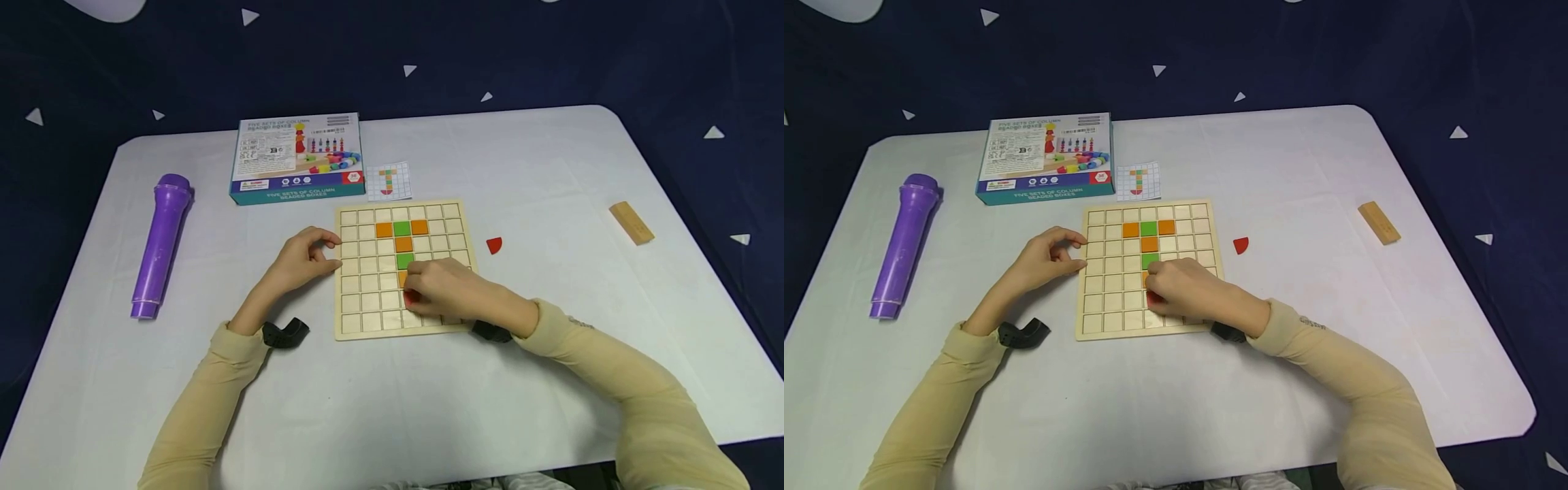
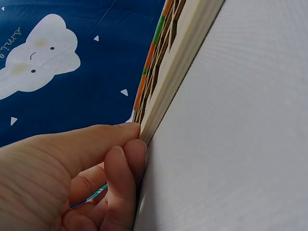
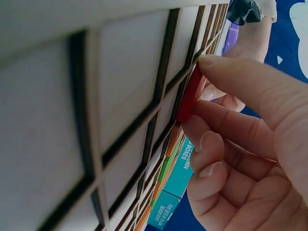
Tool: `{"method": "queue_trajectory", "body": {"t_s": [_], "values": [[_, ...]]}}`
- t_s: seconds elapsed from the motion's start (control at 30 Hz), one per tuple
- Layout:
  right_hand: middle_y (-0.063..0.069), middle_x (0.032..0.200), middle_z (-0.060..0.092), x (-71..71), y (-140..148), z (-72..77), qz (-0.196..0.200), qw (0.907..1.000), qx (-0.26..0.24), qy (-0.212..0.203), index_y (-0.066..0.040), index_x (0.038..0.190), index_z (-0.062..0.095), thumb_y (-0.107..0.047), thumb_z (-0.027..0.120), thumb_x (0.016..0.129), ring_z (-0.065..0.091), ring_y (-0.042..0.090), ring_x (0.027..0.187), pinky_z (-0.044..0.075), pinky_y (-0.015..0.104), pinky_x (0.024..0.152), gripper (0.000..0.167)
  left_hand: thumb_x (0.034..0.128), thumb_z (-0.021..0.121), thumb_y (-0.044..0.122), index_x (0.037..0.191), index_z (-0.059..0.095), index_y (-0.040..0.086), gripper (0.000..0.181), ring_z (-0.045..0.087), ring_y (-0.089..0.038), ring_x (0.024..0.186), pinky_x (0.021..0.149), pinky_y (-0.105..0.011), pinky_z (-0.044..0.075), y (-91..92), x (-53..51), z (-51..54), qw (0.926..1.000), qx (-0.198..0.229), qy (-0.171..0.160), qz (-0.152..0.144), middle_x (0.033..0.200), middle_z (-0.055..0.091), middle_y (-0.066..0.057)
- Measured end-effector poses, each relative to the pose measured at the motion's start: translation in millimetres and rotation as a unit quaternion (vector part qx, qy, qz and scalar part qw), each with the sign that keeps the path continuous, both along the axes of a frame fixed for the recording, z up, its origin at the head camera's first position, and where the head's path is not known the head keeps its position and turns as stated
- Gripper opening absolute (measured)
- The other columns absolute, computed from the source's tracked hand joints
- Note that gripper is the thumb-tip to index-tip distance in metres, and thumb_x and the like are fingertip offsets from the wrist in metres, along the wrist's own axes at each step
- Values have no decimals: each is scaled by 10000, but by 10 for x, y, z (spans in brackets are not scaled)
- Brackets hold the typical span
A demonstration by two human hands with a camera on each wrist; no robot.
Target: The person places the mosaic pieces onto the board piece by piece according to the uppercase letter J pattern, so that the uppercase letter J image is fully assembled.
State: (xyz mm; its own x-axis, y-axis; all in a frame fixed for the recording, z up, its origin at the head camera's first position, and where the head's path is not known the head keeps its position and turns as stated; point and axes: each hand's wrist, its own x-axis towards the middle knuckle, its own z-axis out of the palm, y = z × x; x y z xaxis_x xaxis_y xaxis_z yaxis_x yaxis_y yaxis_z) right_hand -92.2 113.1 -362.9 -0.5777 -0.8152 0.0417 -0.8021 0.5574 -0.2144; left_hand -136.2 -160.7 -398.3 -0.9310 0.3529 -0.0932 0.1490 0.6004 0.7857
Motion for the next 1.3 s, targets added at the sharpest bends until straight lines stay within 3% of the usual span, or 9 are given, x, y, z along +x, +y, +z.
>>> {"method": "queue_trajectory", "body": {"t_s": [0.27, 0.7, 1.03, 1.3], "values": [[-9, 771, 637, -2, -6, -7, 13, 9999, -88, -53, -80, 803, 704, -116, 717, 801, 596, 81, 662, 495, 199, 610, 38, 797, 710, 99, 1131, 601, 14, 361, 478, -115, 638, 597, -207, 392, 2, -1, 10, 10000, -10, 0, -6, 1027, 561, -127], [-10, 808, 666, 2, 30, -5, 189, 9994, -285, -19, -85, 852, 718, -109, 713, 805, 620, 85, 718, 509, 204, 638, 53, 804, 711, 113, 1128, 606, 18, 354, 484, -97, 622, 597, -199, 393, -9, 3, -6, 10000, -11, -15, 14, 1030, 563, -127], [-21, 765, 611, -25, 338, 75, 15, 9964, -818, 225, -109, 805, 689, -82, 735, 769, 550, 71, 675, 478, 221, 614, 65, 806, 708, 117, 1133, 602, 23, 356, 488, -103, 621, 590, -199, 392, -23, 2, 1, 10000, -21, -44, 56, 1038, 557, -114], [-30, 786, 616, -63, 684, 76, -460, 9945, -876, 342, -117, 813, 696, -33, 740, 746, 559, 49, 672, 468, 220, 576, 116, 808, 704, 113, 1133, 605, 23, 352, 489, -99, 634, 600, -202, 400, -17, -11, -11, 10000, 10, 10, -11, 1035, 561, -122]]}}
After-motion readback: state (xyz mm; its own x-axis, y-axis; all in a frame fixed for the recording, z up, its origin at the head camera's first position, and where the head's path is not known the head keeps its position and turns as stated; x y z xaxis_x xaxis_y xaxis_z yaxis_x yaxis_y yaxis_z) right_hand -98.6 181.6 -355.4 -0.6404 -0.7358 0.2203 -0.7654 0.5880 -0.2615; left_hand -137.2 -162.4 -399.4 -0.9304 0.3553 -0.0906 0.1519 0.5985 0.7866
